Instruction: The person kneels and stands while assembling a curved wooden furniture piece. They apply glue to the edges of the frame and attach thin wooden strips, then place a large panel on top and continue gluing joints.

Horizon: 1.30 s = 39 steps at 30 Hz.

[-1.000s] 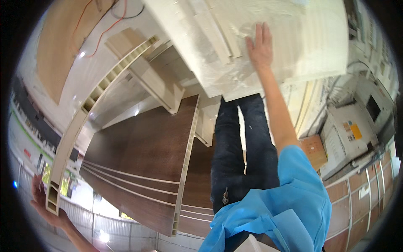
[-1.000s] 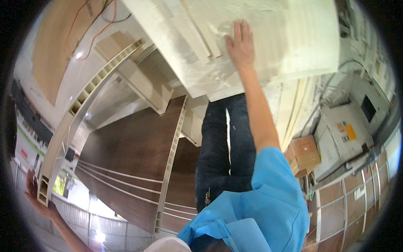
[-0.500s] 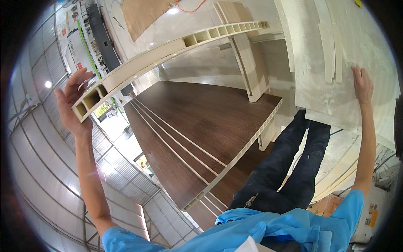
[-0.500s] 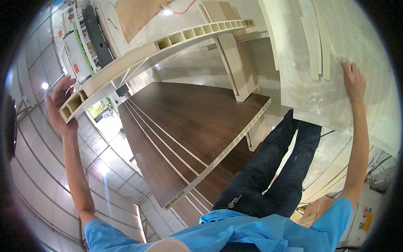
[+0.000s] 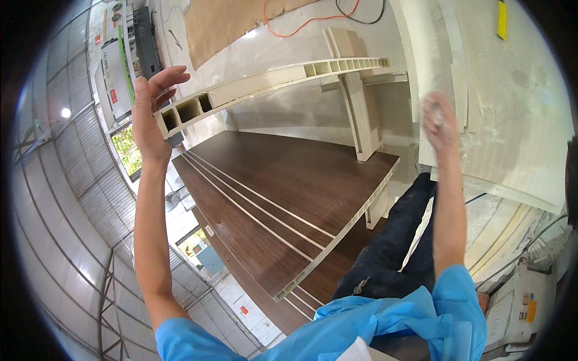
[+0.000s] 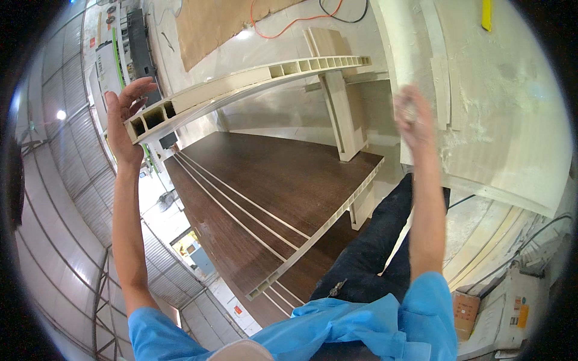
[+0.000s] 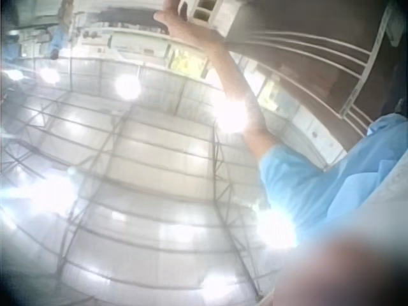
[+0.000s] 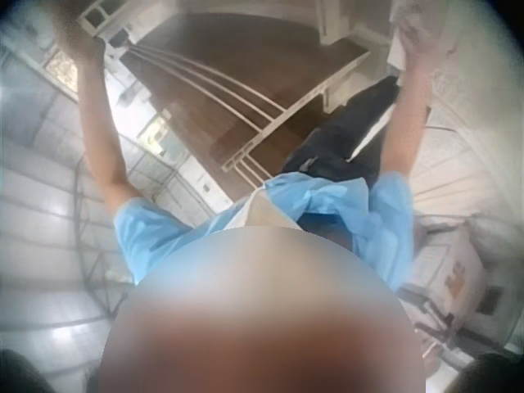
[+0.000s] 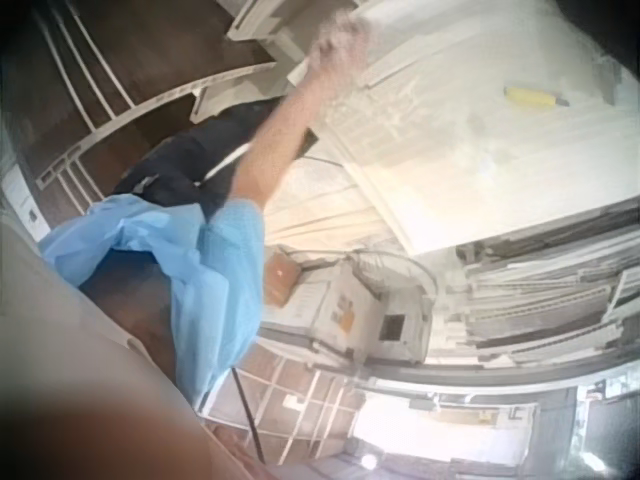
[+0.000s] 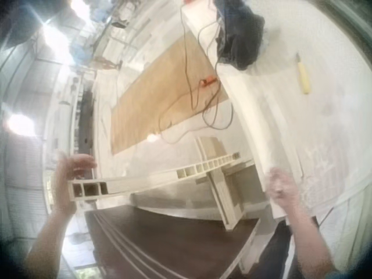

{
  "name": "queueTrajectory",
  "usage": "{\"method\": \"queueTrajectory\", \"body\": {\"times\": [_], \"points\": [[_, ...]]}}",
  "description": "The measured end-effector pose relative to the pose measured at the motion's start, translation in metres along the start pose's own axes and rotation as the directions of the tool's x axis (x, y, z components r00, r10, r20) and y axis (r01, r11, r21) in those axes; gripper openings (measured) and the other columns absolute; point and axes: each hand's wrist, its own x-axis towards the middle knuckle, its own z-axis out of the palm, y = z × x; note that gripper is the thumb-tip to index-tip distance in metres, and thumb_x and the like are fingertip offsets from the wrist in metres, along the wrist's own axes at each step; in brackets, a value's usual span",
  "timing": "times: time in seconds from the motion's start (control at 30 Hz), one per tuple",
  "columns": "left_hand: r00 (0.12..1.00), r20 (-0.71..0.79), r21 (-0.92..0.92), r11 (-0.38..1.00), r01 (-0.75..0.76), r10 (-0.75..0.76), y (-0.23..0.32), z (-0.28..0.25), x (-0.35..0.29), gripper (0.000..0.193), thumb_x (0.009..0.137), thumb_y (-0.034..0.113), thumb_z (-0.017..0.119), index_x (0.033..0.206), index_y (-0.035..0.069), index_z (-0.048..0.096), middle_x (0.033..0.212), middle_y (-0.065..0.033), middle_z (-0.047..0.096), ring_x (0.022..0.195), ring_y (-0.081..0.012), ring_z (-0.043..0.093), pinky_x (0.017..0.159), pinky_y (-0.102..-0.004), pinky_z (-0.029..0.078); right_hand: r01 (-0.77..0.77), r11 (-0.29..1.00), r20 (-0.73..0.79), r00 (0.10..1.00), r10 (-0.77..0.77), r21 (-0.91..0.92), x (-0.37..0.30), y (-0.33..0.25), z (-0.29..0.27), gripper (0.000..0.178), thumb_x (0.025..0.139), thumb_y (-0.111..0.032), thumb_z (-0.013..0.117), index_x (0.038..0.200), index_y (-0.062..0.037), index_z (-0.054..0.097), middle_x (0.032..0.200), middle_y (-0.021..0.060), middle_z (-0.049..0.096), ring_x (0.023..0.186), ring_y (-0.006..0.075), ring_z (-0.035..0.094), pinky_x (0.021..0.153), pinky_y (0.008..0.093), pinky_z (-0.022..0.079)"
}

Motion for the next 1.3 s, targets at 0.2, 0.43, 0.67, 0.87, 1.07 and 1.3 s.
{"method": "queueTrajectory", "body": {"times": [0.2,0.43,0.67,0.87,1.07,1.3], "points": [[1.0,-0.01,-0.056,0.998,-0.019,0.019,-0.003,0.0,0.002,0.072,0.11,0.055,0.024,0.12,0.004,0.074,0.114,-0.0101,0.074,0.112,-0.019,0.062,0.103,-0.0361,0.039,0.031,0.96,0.211,0.973,-0.093,0.28,0.041,0.078,0.19,0.057,0.1,-0.053,0.064,0.105,0.0042,0.07,0.118,0.0223,0.069,0.12,0.0371,0.065,0.112,0.0495,0.047],[1.0,-0.017,-0.08,0.997,0.017,-0.019,-0.003,0.001,0.0,0.072,0.11,0.054,0.024,0.119,0.004,0.074,0.112,-0.0102,0.074,0.111,-0.0199,0.062,0.104,-0.0366,0.039,0.585,0.794,0.177,0.81,-0.56,-0.165,0.039,0.124,0.286,0.053,0.113,-0.038,0.045,0.13,0.0094,0.062,0.134,0.0204,0.065,0.131,0.0316,0.06,0.115,0.0414,0.043],[0.999,-0.004,-0.034,0.999,-0.039,0.039,-0.004,0.001,-0.002,0.075,0.111,0.056,0.023,0.119,0.003,0.075,0.113,-0.0119,0.075,0.114,-0.0213,0.064,0.106,-0.0377,0.041,0.729,0.382,0.335,0.629,-0.701,-0.568,0.005,0.144,0.321,0.065,0.113,-0.045,0.033,0.142,0.0107,0.051,0.146,0.0305,0.054,0.138,0.0462,0.049,0.118,0.0481,0.035],[0.999,-0.006,-0.054,0.998,-0.031,0.031,-0.008,0.001,0.002,0.076,0.111,0.057,0.023,0.118,0.002,0.075,0.112,-0.0129,0.075,0.11,-0.0222,0.065,0.104,-0.0385,0.042,0.754,0.295,0.399,0.586,-0.705,-0.586,-0.024,0.138,0.355,0.066,0.113,-0.041,0.034,0.147,0.0142,0.041,0.151,0.0379,0.044,0.135,0.0521,0.046,0.115,0.0541,0.035],[0.998,-0.006,-0.045,0.997,-0.061,0.061,-0.008,0.001,0.003,0.075,0.111,0.056,0.025,0.119,0.001,0.075,0.112,-0.0133,0.076,0.111,-0.0232,0.066,0.104,-0.039,0.044,0.786,0.284,0.437,0.56,-0.704,-0.549,-0.049,0.139,0.392,0.071,0.111,-0.044,0.038,0.151,0.0136,0.034,0.15,0.0389,0.043,0.127,0.0551,0.05,0.111,0.0572,0.038],[0.993,-0.04,-0.1,0.988,-0.116,0.113,-0.006,0.004,0.001,0.073,0.11,0.057,0.03,0.112,0.002,0.078,0.106,-0.0143,0.077,0.106,-0.0253,0.068,0.1,-0.0416,0.045,0.814,0.334,0.377,0.532,-0.758,-0.476,-0.065,0.133,0.418,0.071,0.112,-0.047,0.034,0.15,0.0128,0.037,0.147,0.0336,0.047,0.127,0.0482,0.052,0.111,0.0538,0.04]]}}
